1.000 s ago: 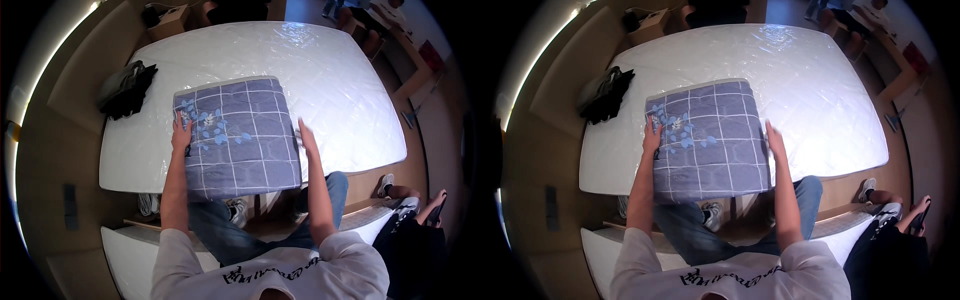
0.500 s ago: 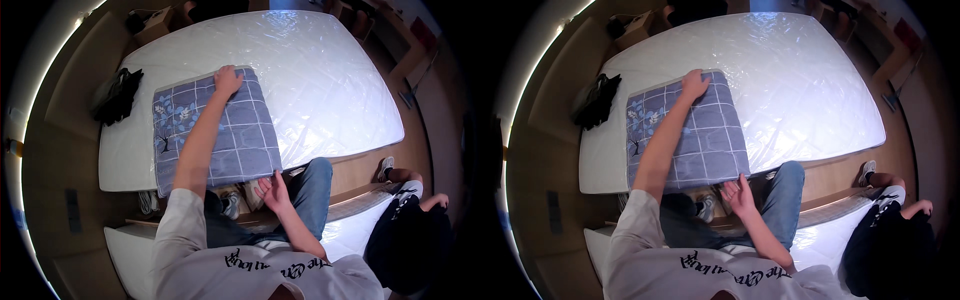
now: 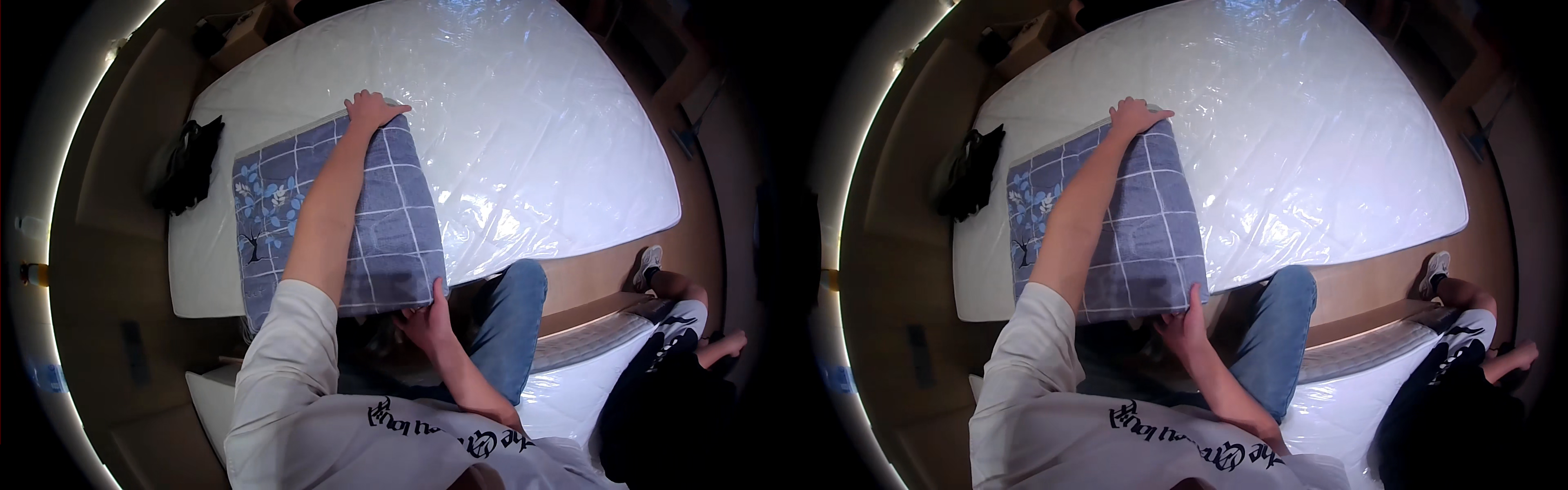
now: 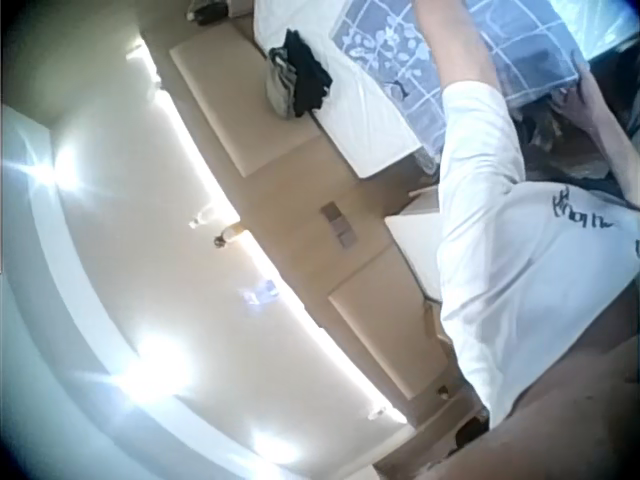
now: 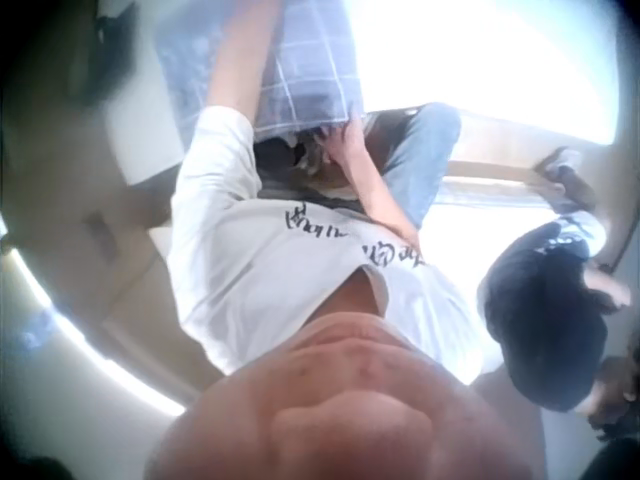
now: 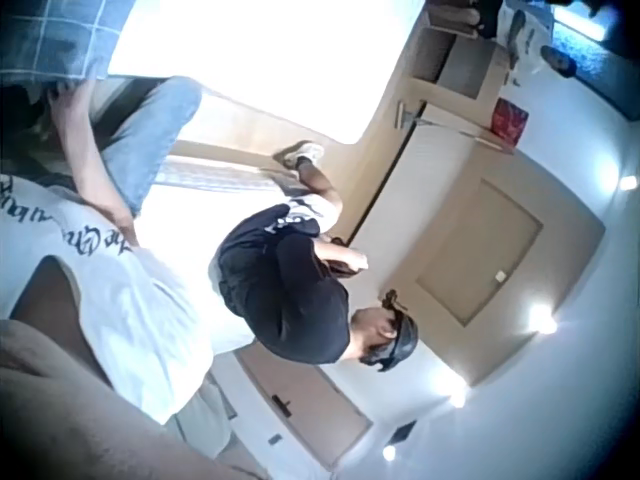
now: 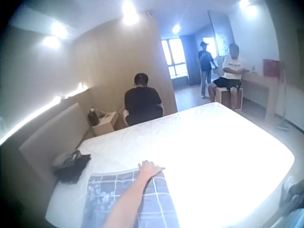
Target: The person unfolds and spreads a patterned mattress pad across a mattress, then folds it inward along its edges and folds it back into a compact rectangle by hand.
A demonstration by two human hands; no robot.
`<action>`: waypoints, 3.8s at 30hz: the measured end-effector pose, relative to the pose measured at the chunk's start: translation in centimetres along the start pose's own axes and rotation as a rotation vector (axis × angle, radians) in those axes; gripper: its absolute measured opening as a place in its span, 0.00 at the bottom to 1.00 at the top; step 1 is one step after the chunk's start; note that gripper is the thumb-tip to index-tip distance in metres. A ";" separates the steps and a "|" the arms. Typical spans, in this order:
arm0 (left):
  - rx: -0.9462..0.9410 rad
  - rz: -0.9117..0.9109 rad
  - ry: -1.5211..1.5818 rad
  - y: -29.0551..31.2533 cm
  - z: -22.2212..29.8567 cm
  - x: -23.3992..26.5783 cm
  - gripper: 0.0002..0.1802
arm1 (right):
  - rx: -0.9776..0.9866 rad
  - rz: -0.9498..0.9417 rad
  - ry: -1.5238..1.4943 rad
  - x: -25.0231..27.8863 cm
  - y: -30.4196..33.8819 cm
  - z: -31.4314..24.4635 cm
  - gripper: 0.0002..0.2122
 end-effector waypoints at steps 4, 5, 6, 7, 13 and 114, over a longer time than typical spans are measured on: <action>0.079 -0.128 0.238 -3.2 -2.1 -1.4 0.35 | 0.056 -0.086 -0.134 -1.0 1.4 0.2 0.21; 0.165 -0.196 0.478 -4.6 -4.7 -2.6 0.33 | 0.093 -0.185 -0.116 -1.3 2.1 0.3 0.20; 0.243 -0.258 0.721 -5.4 -6.4 -3.4 0.31 | 0.136 -0.286 -0.099 -1.7 2.3 0.2 0.19; 0.244 -0.263 0.727 -5.4 -6.2 -4.2 0.31 | 0.138 -0.279 -0.097 -1.3 2.0 0.2 0.19; 0.201 -0.238 0.582 -4.8 -3.6 -4.0 0.29 | 0.219 -0.166 -0.004 4.8 -0.5 -0.6 0.14; 0.233 0.358 0.242 21.5 -23.1 0.1 0.35 | 0.470 -0.180 1.448 -15.9 -13.4 -26.1 0.47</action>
Point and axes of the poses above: each hand's wrist, its own y-axis away from the middle knuckle, its own x-axis out of the back of the hand, z = x × y, the point moved 4 cm from there along -y, towards the middle knuckle, and after that the axes turned 3 degrees about y, right-handed, at the moved point
